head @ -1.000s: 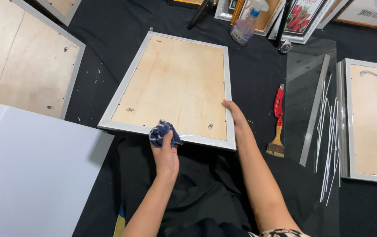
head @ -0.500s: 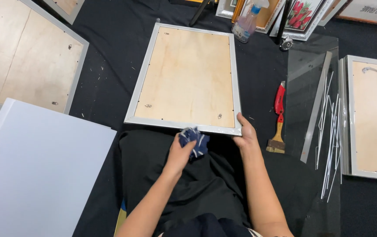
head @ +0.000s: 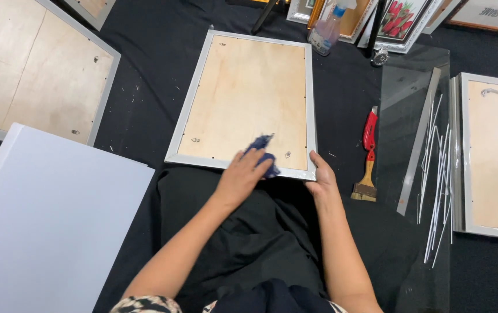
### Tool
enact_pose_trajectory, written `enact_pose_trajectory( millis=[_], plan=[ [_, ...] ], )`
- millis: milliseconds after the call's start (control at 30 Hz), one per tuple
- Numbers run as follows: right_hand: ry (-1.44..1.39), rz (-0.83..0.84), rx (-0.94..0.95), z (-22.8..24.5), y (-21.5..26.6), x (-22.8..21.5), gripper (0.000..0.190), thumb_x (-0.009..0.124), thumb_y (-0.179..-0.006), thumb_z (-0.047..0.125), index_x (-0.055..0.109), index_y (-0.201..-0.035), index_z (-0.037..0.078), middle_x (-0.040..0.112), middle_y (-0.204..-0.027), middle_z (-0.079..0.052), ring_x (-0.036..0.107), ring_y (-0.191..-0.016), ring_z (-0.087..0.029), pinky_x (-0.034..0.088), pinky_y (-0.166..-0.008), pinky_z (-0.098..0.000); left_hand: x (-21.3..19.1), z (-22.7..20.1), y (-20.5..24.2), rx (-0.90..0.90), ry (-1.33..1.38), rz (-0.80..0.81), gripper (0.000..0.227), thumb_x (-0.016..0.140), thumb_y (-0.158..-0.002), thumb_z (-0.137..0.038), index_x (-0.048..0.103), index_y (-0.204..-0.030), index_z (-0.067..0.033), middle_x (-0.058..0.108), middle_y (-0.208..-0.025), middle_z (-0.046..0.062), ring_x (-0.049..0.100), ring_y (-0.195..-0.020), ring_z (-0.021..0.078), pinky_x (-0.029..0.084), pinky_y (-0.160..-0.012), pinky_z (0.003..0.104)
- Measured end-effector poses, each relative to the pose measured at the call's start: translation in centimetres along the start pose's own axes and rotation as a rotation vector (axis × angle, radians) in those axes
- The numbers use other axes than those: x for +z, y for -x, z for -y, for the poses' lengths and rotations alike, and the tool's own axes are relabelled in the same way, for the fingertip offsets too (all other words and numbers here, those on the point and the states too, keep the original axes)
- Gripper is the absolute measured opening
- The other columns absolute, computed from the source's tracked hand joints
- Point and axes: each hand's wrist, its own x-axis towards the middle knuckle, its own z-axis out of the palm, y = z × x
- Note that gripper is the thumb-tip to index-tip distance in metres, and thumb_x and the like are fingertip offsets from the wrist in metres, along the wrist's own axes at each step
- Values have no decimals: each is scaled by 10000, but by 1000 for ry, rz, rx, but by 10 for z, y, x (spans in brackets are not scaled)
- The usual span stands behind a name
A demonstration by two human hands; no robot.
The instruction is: Securing the backing of a picture frame by cleaning it with a brush and cloth, and trimming materials with a utility knife.
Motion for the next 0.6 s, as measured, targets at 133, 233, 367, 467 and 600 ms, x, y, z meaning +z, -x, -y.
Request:
enact_pose_trajectory(
  millis=[133,233,367,467,600],
  plan=[
    [-6,-11,12,4,1,1,433,739,-940,169,622,-1351,96,642,-1351,-227,655,-1229,-359,530,-1061,-525,-61,79,43,-156,24,173,452,686,-915,-239,584,-1350,-178,516,-1494,131,474,-1414,366,332,-1131,670],
    [13,15,-2,1,4,3,433,720,-951,170,615,-1367,114,631,-1366,-227,641,-1243,-369,531,-1051,-527,-76,120,77,-282,-262,163,414,520,-1002,-389,507,-1403,-285,457,-1541,6,447,-1452,238,314,-1185,595],
    [60,23,-35,2,14,11,444,700,-962,184,595,-1389,123,631,-1369,-223,643,-1242,-369,521,-1056,-532,-50,146,83,-748,217,-28,410,388,-1118,-376,422,-1429,-112,415,-1495,143,489,-1375,351,378,-1140,581],
    [98,25,-46,2,27,19,446,683,-971,193,588,-1402,126,634,-1364,-221,647,-1236,-366,519,-1057,-533,-7,195,68,-947,293,-40,456,382,-1134,-411,421,-1428,-65,519,-1349,191,585,-1266,362,489,-1038,528],
    [105,-4,-27,-6,35,27,429,665,-976,190,591,-1390,110,648,-1344,-217,661,-1217,-341,529,-1054,-492,15,268,17,-1119,411,78,608,467,-1093,-491,476,-1466,-12,595,-1366,292,579,-1266,439,501,-987,588]
  ],
)
